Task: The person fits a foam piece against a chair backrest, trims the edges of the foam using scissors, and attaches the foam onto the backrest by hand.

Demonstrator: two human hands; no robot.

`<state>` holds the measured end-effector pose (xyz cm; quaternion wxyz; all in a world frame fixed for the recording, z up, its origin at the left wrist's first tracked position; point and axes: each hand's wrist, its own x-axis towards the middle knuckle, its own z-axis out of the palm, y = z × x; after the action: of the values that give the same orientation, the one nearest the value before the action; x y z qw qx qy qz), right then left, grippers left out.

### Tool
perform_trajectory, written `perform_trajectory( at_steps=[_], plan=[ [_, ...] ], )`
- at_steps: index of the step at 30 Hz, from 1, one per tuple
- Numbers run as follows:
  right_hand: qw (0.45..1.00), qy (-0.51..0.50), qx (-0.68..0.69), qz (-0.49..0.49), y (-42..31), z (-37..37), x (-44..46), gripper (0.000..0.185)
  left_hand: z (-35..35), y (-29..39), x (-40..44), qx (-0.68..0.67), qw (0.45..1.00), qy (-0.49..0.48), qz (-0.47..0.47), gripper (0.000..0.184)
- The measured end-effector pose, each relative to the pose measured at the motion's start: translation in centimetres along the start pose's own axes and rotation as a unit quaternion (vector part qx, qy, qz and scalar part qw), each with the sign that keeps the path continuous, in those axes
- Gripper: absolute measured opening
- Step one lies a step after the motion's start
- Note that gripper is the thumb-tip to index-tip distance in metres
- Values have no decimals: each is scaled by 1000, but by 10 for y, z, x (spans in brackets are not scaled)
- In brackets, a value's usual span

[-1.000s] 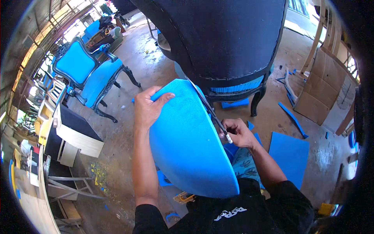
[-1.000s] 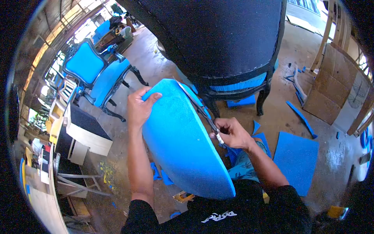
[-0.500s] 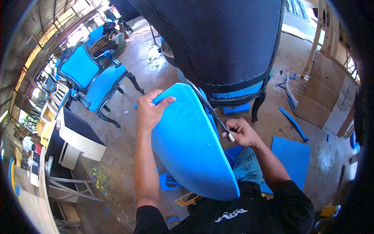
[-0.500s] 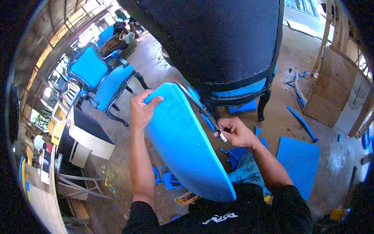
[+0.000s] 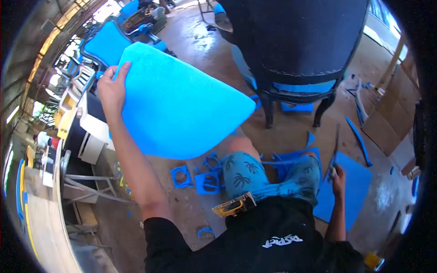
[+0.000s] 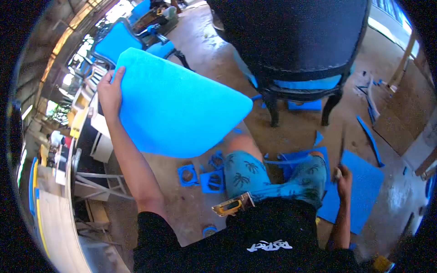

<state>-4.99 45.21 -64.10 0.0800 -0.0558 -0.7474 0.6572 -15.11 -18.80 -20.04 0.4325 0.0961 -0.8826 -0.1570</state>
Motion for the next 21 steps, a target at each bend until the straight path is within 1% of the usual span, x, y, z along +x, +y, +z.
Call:
perform_trajectory(
  at_steps=[1,2,3,4,5,6,7,8,9,10,11,12,13,15,17,19,21],
  plan=[
    [996,-55,-6,69,21,-24,-11,32,-5,-13,5,11,1000,8,5,42],
    [994,-31,-43,91,50,-37,-29,36,-9,-27,9,-45,999,-4,-12,39],
    [986,25,-72,150,75,-45,-49,35,-16,-39,15,-100,994,-15,-27,37],
    [984,28,-112,136,176,-79,-60,34,-23,-50,21,-109,993,-14,-33,34],
    [986,46,-112,116,205,-83,-78,35,-33,-51,25,-80,996,8,-44,34],
    [975,121,-65,173,201,-71,-95,34,-39,-52,28,-142,987,34,-65,32],
    [975,106,-135,145,267,-89,-109,32,-44,-52,31,-204,974,57,-85,30],
    [967,95,-204,115,335,-108,-122,30,-48,-50,34,-294,948,70,-101,28],
    [959,100,-216,156,328,-105,-128,28,-54,-53,37,-288,950,78,-93,28],
    [948,104,-227,197,318,-100,-135,27,-61,-57,37,-339,932,78,-102,29],
    [942,69,-285,162,321,-102,-139,28,-66,-61,38,-389,911,78,-112,31],
    [931,39,-342,123,325,-104,-143,32,-68,-67,38,-401,906,86,-104,31],
    [921,19,-370,125,321,-105,-146,31,-70,-63,37,-399,907,93,-102,31],
    [905,-10,-394,158,318,-96,-149,30,-66,-56,29,-448,880,119,-104,31],
    [895,-34,-408,176,314,-92,-148,29,-66,-62,23,-454,877,119,-104,30],
    [888,-53,-418,186,310,-88,-146,29,-63,-65,16,-447,877,140,-109,31],
    [880,-64,-427,196,306,-88,-141,29,-66,-52,5,-454,868,151,-131,34]
  ],
)
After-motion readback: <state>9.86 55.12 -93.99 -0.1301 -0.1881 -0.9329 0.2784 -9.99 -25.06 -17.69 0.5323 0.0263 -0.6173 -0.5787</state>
